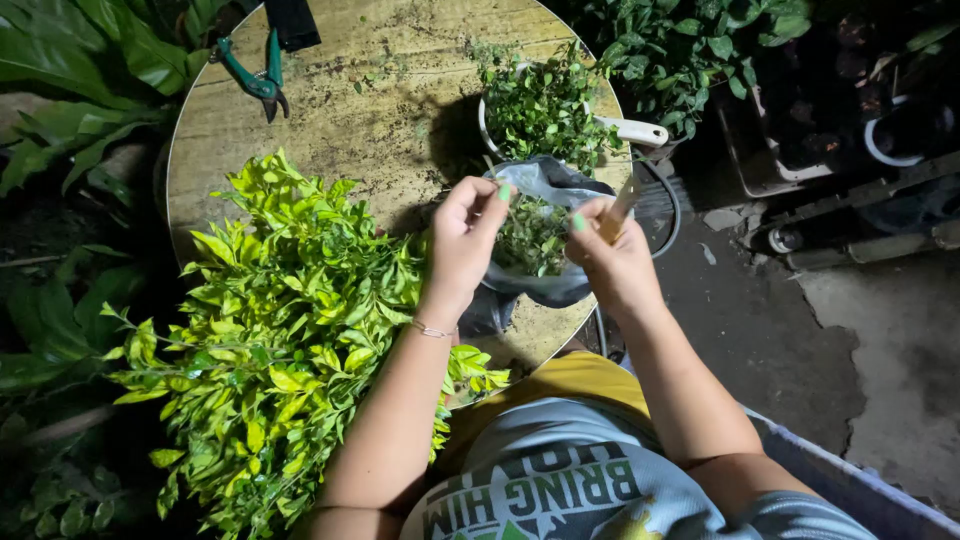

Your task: Pick and sort green leafy plants into a plastic bag at a workspace.

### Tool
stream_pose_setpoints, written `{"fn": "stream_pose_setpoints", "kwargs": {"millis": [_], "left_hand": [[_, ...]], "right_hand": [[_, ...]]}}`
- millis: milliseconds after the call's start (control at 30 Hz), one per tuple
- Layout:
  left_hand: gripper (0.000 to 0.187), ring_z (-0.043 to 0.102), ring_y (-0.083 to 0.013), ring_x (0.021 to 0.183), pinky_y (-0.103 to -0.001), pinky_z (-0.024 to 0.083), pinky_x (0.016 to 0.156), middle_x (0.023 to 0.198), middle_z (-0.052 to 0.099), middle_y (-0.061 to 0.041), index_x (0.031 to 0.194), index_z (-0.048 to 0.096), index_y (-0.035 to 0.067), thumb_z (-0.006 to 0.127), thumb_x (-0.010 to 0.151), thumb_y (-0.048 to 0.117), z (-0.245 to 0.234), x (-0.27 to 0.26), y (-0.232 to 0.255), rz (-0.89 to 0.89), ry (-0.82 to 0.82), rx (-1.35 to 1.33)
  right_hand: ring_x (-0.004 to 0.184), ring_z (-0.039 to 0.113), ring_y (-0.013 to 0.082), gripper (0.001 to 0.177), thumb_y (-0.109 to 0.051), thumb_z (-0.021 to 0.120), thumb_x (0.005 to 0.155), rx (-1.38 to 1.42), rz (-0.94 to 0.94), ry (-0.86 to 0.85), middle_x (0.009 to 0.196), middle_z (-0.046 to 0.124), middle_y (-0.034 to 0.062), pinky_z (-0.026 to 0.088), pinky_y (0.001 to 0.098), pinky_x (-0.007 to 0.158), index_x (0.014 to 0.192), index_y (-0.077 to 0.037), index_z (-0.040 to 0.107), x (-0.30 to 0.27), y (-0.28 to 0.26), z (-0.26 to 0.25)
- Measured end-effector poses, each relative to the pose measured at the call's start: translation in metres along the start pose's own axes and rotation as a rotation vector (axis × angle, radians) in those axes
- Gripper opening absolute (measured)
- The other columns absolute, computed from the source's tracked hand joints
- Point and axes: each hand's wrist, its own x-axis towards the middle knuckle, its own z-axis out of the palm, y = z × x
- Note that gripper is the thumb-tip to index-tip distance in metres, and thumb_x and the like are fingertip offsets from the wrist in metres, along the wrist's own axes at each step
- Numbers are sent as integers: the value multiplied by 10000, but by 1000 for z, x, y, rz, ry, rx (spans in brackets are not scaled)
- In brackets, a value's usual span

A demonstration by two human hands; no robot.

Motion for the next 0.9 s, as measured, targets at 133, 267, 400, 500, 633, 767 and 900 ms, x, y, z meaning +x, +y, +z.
{"fn": "stream_pose_setpoints", "kwargs": {"millis": [133, 267, 400, 500, 633, 767, 900], "left_hand": [[119, 576, -59, 869, -227, 457, 815, 929, 665, 15, 989, 662, 43, 641, 1039, 149, -2, -1, 8, -38, 2, -203], [117, 619, -81, 908, -251, 501, 894, 961, 679, -12, 1019, 671, 25, 636, 1032, 136, -1, -2, 10, -17, -25, -367], [103, 620, -86, 932, -253, 493, 906, 980, 685, -28, 1058, 671, 23, 642, 1043, 120, 0, -2, 4, -39, -106, -357], [99, 637, -85, 932, -248, 505, 901, 1002, 699, -29, 1068, 671, 27, 646, 1019, 109, 0, 0, -1, -25, -112, -334], [81, 647, -86, 912, -247, 514, 869, 978, 702, -37, 1065, 668, 29, 653, 1021, 96, 2, 1, -3, -34, -89, -279], [93, 662, -91, 927, -252, 535, 868, 1014, 710, -5, 1066, 667, 60, 674, 987, 107, 7, 0, -1, 57, -76, -129], [97, 663, -192, 902, -374, 421, 897, 970, 751, 26, 1030, 704, 136, 708, 935, 116, 9, -5, -3, 480, 47, 679]], "right_hand": [[711, 448, 48, 327, -136, 747, 948, -306, 24, 11, 812, 487, -80, 367, 221, 637, 1255, -48, 678, -1, -17, 27], [812, 517, 45, 270, -122, 779, 940, -424, -28, 26, 932, 574, -61, 415, 218, 702, 1180, -15, 715, 0, -15, 25], [782, 539, 46, 154, -100, 771, 937, -433, -73, 161, 1016, 662, -41, 411, 213, 641, 1029, -10, 687, 1, -24, 31], [649, 477, 65, 117, -108, 746, 973, -253, 69, 156, 894, 725, 72, 375, 208, 573, 1040, -28, 694, 1, -26, 20], [843, 606, 56, 144, 10, 767, 920, -555, -58, 130, 944, 667, 25, 519, 211, 753, 1047, -30, 713, 0, -36, 21], [888, 664, 104, 217, 98, 698, 848, -950, -448, 153, 1033, 718, 39, 541, 246, 774, 1012, -44, 708, 9, -64, 0], [776, 651, 227, 123, -26, 869, 986, -1507, -707, 274, 939, 681, 102, 480, 352, 620, 1082, -66, 803, 32, -126, 6]]}}
